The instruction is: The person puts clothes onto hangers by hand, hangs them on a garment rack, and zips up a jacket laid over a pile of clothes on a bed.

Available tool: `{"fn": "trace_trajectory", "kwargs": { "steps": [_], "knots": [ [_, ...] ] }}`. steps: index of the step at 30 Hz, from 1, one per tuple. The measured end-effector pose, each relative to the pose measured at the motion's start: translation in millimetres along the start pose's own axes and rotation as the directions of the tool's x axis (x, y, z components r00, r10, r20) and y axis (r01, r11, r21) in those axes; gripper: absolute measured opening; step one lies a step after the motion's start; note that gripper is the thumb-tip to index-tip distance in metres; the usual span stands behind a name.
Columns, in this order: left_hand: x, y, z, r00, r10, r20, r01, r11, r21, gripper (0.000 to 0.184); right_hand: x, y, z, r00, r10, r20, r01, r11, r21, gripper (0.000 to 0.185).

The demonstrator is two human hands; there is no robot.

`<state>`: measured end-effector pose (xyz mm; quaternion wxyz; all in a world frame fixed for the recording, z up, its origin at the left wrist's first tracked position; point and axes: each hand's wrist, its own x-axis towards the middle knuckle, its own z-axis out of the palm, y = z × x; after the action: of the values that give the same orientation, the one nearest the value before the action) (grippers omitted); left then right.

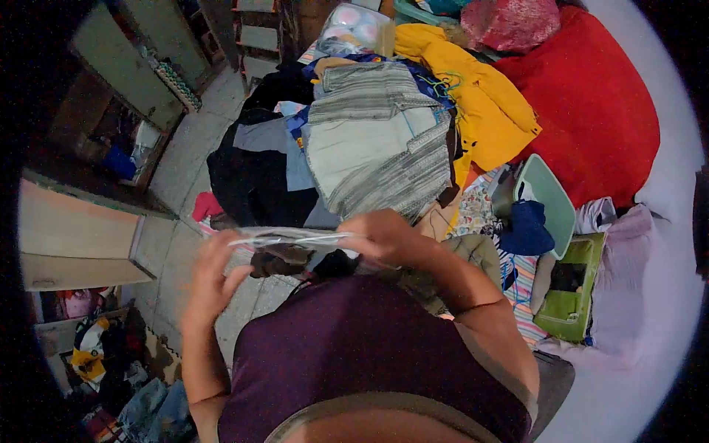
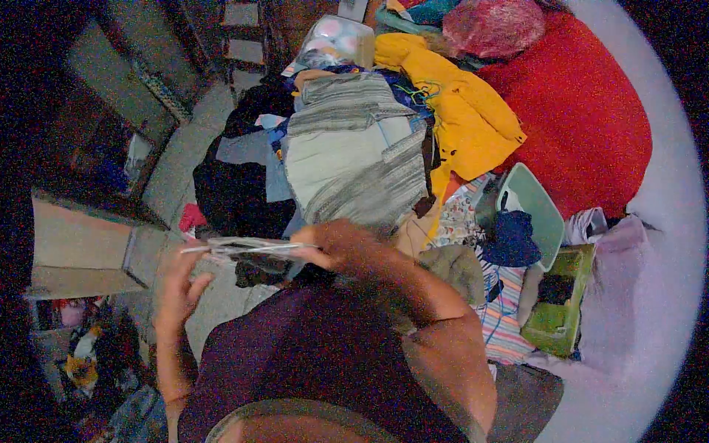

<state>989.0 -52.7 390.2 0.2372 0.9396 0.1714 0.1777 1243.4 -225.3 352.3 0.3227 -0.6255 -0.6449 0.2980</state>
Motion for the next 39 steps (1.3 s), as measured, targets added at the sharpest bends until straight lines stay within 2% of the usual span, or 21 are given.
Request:
{"fn": "trace_trajectory", "kwargs": {
  "steps": [2,3,6,7,9,10,11,12,14,17,20,23,26,29,32,34,36,38,39],
  "knots": [
    [5,3,17,0.998,0.015,0.066,-0.014,1.000,-0.003,0.029,2,-1,3,0.998,-0.054,-0.041,0.057,0.996,0.075,0.024],
    [11,9,22,0.999,0.045,0.004,-0.045,0.999,-0.002,0.023,2,-1,2,0.995,-0.080,-0.065,0.087,0.990,0.112,0.024],
    [5,-7,29,1.000,0.018,0.010,-0.018,1.000,0.009,0.016,1,2,-6,0.999,-0.050,0.006,0.047,0.979,0.200,0.024],
    [4,-9,34,0.996,0.038,-0.083,-0.042,0.998,-0.043,0.009,3,19,-5,0.991,-0.101,-0.085,0.119,0.964,0.239,0.025],
    [-2,-12,34,0.994,-0.005,-0.113,-0.003,0.998,-0.068,0.008,13,76,-3,0.944,-0.191,-0.268,0.270,0.916,0.298,0.027],
    [-4,-14,33,0.991,-0.026,-0.129,0.016,0.997,-0.079,0.007,19,87,-10,0.950,0.057,-0.305,0.049,0.942,0.331,0.030],
    [-6,-15,32,0.985,-0.028,-0.171,0.016,0.998,-0.068,0.007,25,97,-16,0.895,0.299,-0.332,-0.167,0.913,0.371,0.034],
    [-7,-16,30,0.977,-0.028,-0.212,0.017,0.998,-0.057,0.006,30,125,-14,0.875,0.285,-0.391,-0.220,0.954,0.203,0.037],
    [-9,-18,26,0.966,-0.026,-0.256,0.018,0.999,-0.032,0.007,39,193,1,0.837,0.225,-0.498,-0.333,0.932,-0.139,0.042],
    [-8,-13,12,0.971,-0.044,-0.236,0.048,0.999,0.015,0.007,49,222,10,0.758,0.371,-0.536,-0.544,0.814,-0.206,0.044],
    [-9,-9,5,0.966,-0.052,-0.254,0.058,0.998,0.018,0.008,57,252,17,0.663,0.606,-0.439,-0.744,0.599,-0.296,0.042],
    [-9,-5,1,0.962,-0.086,-0.258,0.094,0.995,0.021,0.008,52,277,14,0.674,0.705,-0.223,-0.715,0.545,-0.439,0.039],
    [-12,-9,-2,0.959,-0.070,-0.275,0.077,0.997,0.014,0.007,41,271,11,0.755,0.644,-0.122,-0.584,0.577,-0.571,0.040],
    [-18,-17,-3,0.944,-0.151,-0.294,0.151,0.988,-0.021,0.006,24,228,-2,0.726,0.637,-0.258,-0.674,0.587,-0.448,0.045],
    [-18,-23,-8,0.938,-0.064,-0.342,0.091,0.994,0.065,0.005,-13,202,-28,0.748,0.621,-0.235,-0.638,0.574,-0.514,0.047],
    [-15,-24,-10,0.940,-0.094,-0.329,0.116,0.992,0.047,0.005,-39,207,-43,0.586,0.743,-0.325,-0.774,0.394,-0.495,0.031],
    [-16,-31,-11,0.936,-0.069,-0.345,0.102,0.992,0.079,0.005,-76,234,-60,0.527,0.795,-0.300,-0.800,0.345,-0.491,0.029],
    [-14,-34,-11,0.941,-0.113,-0.320,0.139,0.988,0.060,0.005,-108,251,-73,0.420,0.797,-0.434,-0.865,0.207,-0.457,0.029],
    [-12,-34,-11,0.942,-0.133,-0.309,0.156,0.986,0.051,0.005,-123,258,-73,0.400,0.775,-0.489,-0.870,0.155,-0.467,0.028]
  ]
}}
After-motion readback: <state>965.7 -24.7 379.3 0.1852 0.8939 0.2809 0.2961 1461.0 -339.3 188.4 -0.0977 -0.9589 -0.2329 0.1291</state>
